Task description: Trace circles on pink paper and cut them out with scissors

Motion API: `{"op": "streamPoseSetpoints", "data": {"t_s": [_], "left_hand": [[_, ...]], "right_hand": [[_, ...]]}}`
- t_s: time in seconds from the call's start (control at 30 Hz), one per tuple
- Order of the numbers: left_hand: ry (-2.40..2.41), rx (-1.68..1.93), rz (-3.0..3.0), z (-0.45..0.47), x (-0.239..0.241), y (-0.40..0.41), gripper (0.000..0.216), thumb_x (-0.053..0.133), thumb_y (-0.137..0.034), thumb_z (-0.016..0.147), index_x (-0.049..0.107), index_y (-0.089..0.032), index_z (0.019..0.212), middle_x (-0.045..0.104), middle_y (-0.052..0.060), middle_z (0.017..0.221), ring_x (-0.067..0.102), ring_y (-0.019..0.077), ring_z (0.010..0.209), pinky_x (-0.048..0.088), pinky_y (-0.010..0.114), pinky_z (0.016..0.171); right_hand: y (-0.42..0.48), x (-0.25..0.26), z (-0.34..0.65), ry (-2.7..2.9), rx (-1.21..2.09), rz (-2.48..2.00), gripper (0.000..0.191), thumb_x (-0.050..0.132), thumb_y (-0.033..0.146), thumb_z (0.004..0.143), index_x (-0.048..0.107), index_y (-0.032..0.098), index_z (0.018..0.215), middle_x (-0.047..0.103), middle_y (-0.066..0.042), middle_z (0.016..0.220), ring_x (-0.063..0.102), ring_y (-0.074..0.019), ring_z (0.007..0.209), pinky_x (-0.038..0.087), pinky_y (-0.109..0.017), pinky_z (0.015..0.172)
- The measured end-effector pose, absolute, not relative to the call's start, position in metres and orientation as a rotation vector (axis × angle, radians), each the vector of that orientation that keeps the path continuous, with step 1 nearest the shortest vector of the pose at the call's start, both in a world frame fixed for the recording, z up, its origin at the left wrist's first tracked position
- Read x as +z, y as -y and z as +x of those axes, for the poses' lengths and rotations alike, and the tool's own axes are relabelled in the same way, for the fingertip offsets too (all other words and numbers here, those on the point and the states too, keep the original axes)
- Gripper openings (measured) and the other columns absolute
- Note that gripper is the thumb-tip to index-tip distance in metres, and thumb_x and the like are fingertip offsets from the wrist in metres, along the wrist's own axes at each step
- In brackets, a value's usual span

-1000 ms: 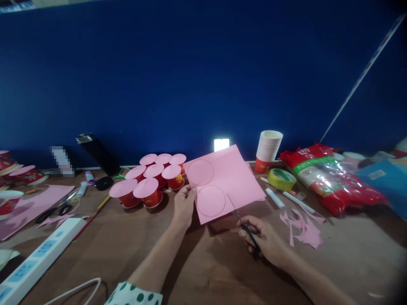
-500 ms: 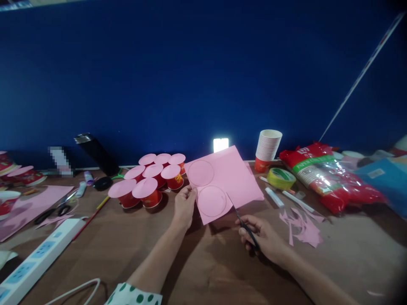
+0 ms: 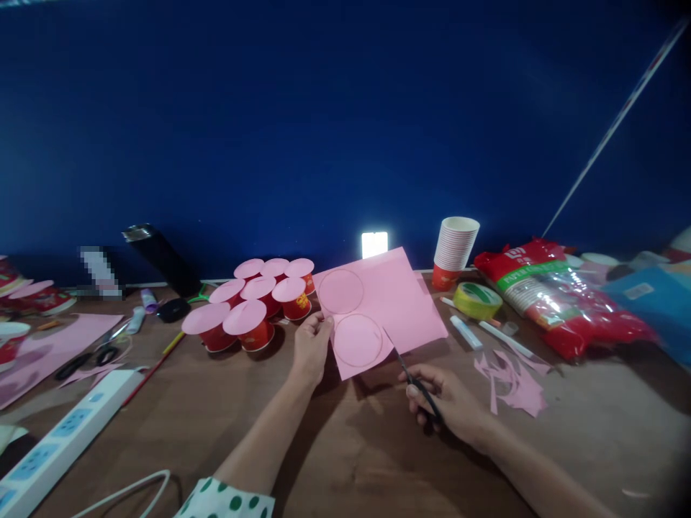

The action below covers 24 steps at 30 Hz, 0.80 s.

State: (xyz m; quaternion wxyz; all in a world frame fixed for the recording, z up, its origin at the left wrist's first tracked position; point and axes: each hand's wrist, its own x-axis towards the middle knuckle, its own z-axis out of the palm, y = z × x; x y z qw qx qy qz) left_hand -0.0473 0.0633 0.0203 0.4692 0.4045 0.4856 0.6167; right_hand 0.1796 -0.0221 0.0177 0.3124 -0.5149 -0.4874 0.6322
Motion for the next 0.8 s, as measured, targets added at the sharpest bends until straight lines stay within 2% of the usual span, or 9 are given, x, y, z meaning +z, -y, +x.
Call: {"op": "streamPoseSetpoints", "data": {"t_s": [0.37, 0.8], "left_hand": [[-1.282, 1.439, 1.054, -0.0440, 0.0205, -0.0608, 0.035, 0.068, -0.038, 0.067, 0.063, -0.013, 0.091, 0.060, 0.000, 0.068, 0.052, 0.0104, 0.059, 0.042, 0.023, 0.059], [-1.266, 1.375, 1.121, -0.0401, 0.0204, -0.0558, 0.029, 0.065, -0.040, 0.072, 0.063, -0.015, 0.086, 0.054, -0.003, 0.063, 0.047, 0.0083, 0.054, 0.037, 0.020, 0.053]], "right_hand": [[0.0203, 0.0162, 0.1802, 1.303, 1.646, -1.348, 0.038, 0.062, 0.052, 0.074, 0.054, 0.019, 0.092, 0.056, 0.004, 0.063, 0.053, -0.0076, 0.048, 0.033, -0.014, 0.037], [0.0226, 0.0165, 0.1823, 1.292, 1.588, -1.303, 0.042, 0.063, 0.050, 0.075, 0.055, 0.017, 0.099, 0.057, 0.003, 0.064, 0.054, -0.0077, 0.049, 0.034, -0.015, 0.039]]}}
